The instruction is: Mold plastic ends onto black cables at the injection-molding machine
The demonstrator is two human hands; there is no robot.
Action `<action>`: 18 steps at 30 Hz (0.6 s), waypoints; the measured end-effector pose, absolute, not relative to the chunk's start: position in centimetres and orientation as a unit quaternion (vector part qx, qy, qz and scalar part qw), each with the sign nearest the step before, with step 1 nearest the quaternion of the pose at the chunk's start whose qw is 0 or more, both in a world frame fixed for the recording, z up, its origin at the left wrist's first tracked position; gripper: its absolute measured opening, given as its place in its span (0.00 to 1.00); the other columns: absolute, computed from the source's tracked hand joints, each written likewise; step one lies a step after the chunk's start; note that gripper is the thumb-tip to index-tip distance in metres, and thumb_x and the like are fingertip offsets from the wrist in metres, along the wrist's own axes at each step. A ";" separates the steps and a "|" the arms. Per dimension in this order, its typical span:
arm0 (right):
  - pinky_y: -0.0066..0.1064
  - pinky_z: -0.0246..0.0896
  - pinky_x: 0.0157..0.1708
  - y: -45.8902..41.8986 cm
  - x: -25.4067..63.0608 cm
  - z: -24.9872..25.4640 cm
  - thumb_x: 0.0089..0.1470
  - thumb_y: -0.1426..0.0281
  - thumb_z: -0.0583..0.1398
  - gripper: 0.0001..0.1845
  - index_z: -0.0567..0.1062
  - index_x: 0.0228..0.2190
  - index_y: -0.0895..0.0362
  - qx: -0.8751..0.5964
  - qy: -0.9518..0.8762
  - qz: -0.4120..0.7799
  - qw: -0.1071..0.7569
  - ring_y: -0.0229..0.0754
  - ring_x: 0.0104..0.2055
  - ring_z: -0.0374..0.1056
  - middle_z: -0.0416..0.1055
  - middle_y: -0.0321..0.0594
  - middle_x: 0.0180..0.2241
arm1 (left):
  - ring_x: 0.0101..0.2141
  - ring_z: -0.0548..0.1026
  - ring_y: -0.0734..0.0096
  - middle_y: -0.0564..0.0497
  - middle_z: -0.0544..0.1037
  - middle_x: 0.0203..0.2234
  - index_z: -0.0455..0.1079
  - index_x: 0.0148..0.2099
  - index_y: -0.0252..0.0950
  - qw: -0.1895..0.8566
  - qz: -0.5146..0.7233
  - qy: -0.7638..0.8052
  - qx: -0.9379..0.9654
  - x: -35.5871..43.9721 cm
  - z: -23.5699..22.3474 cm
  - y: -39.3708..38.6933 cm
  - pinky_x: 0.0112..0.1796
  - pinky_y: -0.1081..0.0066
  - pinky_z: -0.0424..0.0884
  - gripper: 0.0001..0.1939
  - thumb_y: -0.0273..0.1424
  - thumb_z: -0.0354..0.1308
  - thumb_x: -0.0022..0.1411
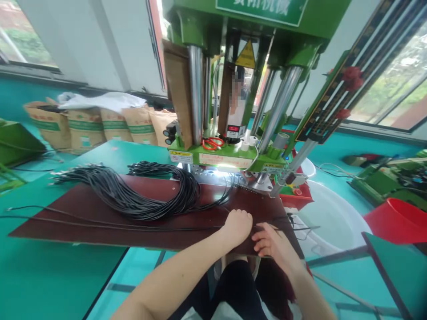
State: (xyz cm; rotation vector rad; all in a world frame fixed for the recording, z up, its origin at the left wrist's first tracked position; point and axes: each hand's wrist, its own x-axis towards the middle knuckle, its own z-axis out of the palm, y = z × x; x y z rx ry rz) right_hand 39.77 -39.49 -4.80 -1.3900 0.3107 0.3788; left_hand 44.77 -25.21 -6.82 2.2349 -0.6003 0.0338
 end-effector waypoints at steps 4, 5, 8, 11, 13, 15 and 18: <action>0.27 0.62 0.18 -40.4 39.7 -5.1 0.50 0.55 0.57 0.23 0.69 0.38 0.63 -0.617 0.147 0.251 0.731 0.39 0.21 0.69 0.73 0.47 0.26 | 0.32 0.70 0.55 0.42 0.70 0.26 0.63 0.31 0.35 0.398 0.023 -0.259 0.880 44.7 -5.9 -24.6 0.38 0.57 0.63 0.06 0.22 0.46 0.53; 0.30 0.65 0.22 -40.4 39.9 -5.3 0.49 0.55 0.58 0.24 0.69 0.38 0.62 -0.598 0.134 0.263 0.745 0.42 0.25 0.71 0.74 0.49 0.29 | 0.30 0.71 0.56 0.42 0.71 0.25 0.64 0.33 0.35 0.390 0.024 -0.270 0.880 44.6 -5.7 -24.2 0.36 0.57 0.64 0.06 0.22 0.47 0.53; 0.42 0.67 0.37 -39.7 41.4 -5.5 0.43 0.53 0.61 0.25 0.70 0.37 0.58 -0.517 0.097 0.229 0.819 0.49 0.40 0.70 0.72 0.49 0.39 | 0.28 0.72 0.56 0.42 0.73 0.28 0.64 0.43 0.34 0.338 0.033 -0.319 0.885 44.1 -5.3 -23.3 0.33 0.59 0.65 0.13 0.24 0.49 0.53; 0.48 0.65 0.42 -38.6 43.6 -4.5 0.45 0.56 0.60 0.13 0.72 0.28 0.52 -0.497 0.135 0.105 0.851 0.47 0.38 0.70 0.73 0.43 0.34 | 0.34 0.72 0.53 0.38 0.73 0.34 0.60 0.52 0.33 0.326 0.049 -0.331 0.884 43.0 -4.7 -22.2 0.36 0.57 0.65 0.21 0.24 0.46 0.54; 0.49 0.67 0.38 -38.1 44.8 -3.2 0.50 0.59 0.56 0.11 0.70 0.21 0.48 -0.505 0.151 0.051 0.848 0.44 0.30 0.70 0.72 0.38 0.28 | 0.44 0.68 0.48 0.35 0.71 0.41 0.59 0.54 0.33 0.383 0.079 -0.312 0.866 41.4 -4.2 -21.1 0.44 0.52 0.60 0.22 0.26 0.46 0.56; 0.48 0.67 0.33 -38.0 45.5 -1.9 0.53 0.59 0.53 0.16 0.69 0.17 0.46 -0.521 0.147 0.013 0.841 0.42 0.24 0.67 0.68 0.36 0.22 | 0.53 0.58 0.48 0.36 0.65 0.51 0.59 0.54 0.36 0.516 0.083 -0.269 0.809 39.0 -4.1 -19.7 0.51 0.50 0.51 0.22 0.30 0.49 0.57; 0.46 0.67 0.28 -38.4 45.8 -1.1 0.55 0.59 0.52 0.19 0.68 0.15 0.47 -0.603 0.124 -0.031 0.788 0.39 0.19 0.63 0.64 0.37 0.17 | 0.48 0.66 0.55 0.38 0.69 0.46 0.63 0.47 0.37 0.775 -0.046 -0.118 0.619 35.6 -5.2 -17.6 0.48 0.55 0.59 0.20 0.42 0.52 0.56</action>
